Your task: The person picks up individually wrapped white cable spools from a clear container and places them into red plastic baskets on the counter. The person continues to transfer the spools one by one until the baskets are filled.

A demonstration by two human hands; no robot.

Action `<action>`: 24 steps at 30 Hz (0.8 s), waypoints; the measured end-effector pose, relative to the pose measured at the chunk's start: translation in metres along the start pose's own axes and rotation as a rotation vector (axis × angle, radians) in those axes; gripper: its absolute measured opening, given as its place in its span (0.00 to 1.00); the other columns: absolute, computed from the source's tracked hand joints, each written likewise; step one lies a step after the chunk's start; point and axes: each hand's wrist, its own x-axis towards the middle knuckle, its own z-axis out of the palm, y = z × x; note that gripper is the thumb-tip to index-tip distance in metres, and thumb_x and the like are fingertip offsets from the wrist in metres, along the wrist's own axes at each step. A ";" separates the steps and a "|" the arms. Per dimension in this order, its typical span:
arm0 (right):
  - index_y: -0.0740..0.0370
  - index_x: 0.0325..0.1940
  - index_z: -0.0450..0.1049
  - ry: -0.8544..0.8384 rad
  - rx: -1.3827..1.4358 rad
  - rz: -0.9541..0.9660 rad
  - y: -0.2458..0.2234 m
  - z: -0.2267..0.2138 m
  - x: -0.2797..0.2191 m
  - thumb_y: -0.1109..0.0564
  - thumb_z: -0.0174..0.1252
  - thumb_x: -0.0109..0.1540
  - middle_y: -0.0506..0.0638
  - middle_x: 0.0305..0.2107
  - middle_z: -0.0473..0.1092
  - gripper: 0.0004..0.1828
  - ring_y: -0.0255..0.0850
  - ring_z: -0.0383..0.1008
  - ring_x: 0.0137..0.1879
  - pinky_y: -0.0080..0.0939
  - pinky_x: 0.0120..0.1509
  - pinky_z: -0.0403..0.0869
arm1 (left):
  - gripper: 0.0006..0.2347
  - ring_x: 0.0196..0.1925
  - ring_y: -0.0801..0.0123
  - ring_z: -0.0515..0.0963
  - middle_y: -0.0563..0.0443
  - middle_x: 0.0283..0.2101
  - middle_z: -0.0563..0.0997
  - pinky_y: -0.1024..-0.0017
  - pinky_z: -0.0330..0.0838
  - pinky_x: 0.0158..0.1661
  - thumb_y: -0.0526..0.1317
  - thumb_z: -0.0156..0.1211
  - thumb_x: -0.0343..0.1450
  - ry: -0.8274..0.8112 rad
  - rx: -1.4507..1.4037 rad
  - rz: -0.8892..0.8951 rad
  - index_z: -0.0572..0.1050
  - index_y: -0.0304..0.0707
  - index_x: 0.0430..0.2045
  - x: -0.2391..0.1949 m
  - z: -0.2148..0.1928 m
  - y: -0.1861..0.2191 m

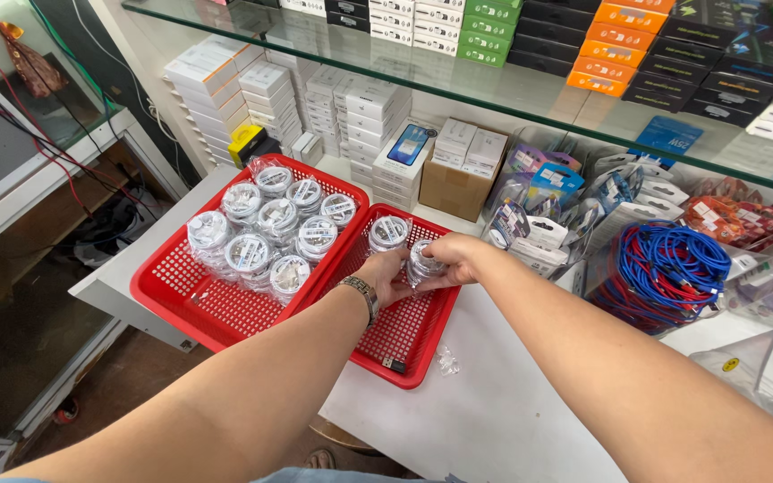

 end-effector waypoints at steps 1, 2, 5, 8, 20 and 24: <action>0.71 0.56 0.68 -0.010 0.023 0.021 0.000 -0.001 0.003 0.57 0.46 0.70 0.62 0.48 0.75 0.15 0.53 0.80 0.52 0.53 0.53 0.83 | 0.15 0.51 0.54 0.79 0.43 0.52 0.77 0.57 0.79 0.51 0.43 0.55 0.75 -0.010 0.021 -0.001 0.72 0.38 0.54 0.001 -0.002 0.000; 0.71 0.57 0.68 -0.019 0.045 0.043 -0.001 -0.001 0.006 0.58 0.45 0.71 0.63 0.48 0.75 0.15 0.54 0.80 0.52 0.54 0.54 0.83 | 0.15 0.50 0.55 0.79 0.43 0.52 0.77 0.58 0.78 0.51 0.44 0.54 0.75 -0.020 0.041 -0.002 0.73 0.38 0.54 0.002 -0.003 -0.001; 0.71 0.56 0.70 -0.066 0.088 0.067 0.002 0.004 0.012 0.61 0.45 0.69 0.63 0.48 0.76 0.15 0.55 0.80 0.52 0.57 0.53 0.83 | 0.15 0.51 0.55 0.78 0.42 0.51 0.77 0.58 0.78 0.52 0.44 0.53 0.76 -0.046 -0.005 -0.002 0.73 0.36 0.53 0.010 -0.009 -0.005; 0.70 0.53 0.73 -0.074 -0.004 0.047 0.006 0.012 0.013 0.61 0.49 0.67 0.64 0.47 0.77 0.13 0.56 0.81 0.50 0.57 0.52 0.83 | 0.14 0.49 0.57 0.79 0.43 0.51 0.79 0.59 0.79 0.50 0.43 0.54 0.76 -0.082 -0.042 0.004 0.74 0.34 0.51 0.020 -0.012 -0.011; 0.71 0.51 0.74 -0.006 -0.035 -0.079 0.009 0.027 -0.017 0.66 0.53 0.63 0.64 0.45 0.78 0.13 0.56 0.83 0.46 0.54 0.48 0.84 | 0.10 0.47 0.62 0.82 0.45 0.47 0.80 0.63 0.84 0.40 0.37 0.55 0.74 -0.026 0.047 0.112 0.75 0.31 0.48 0.015 -0.008 -0.022; 0.73 0.53 0.73 0.045 -0.153 -0.073 0.004 0.029 -0.037 0.66 0.52 0.64 0.65 0.45 0.78 0.14 0.58 0.82 0.46 0.52 0.47 0.81 | 0.09 0.47 0.61 0.81 0.44 0.48 0.80 0.63 0.81 0.43 0.35 0.54 0.74 -0.050 -0.028 0.104 0.74 0.32 0.47 -0.003 -0.011 -0.024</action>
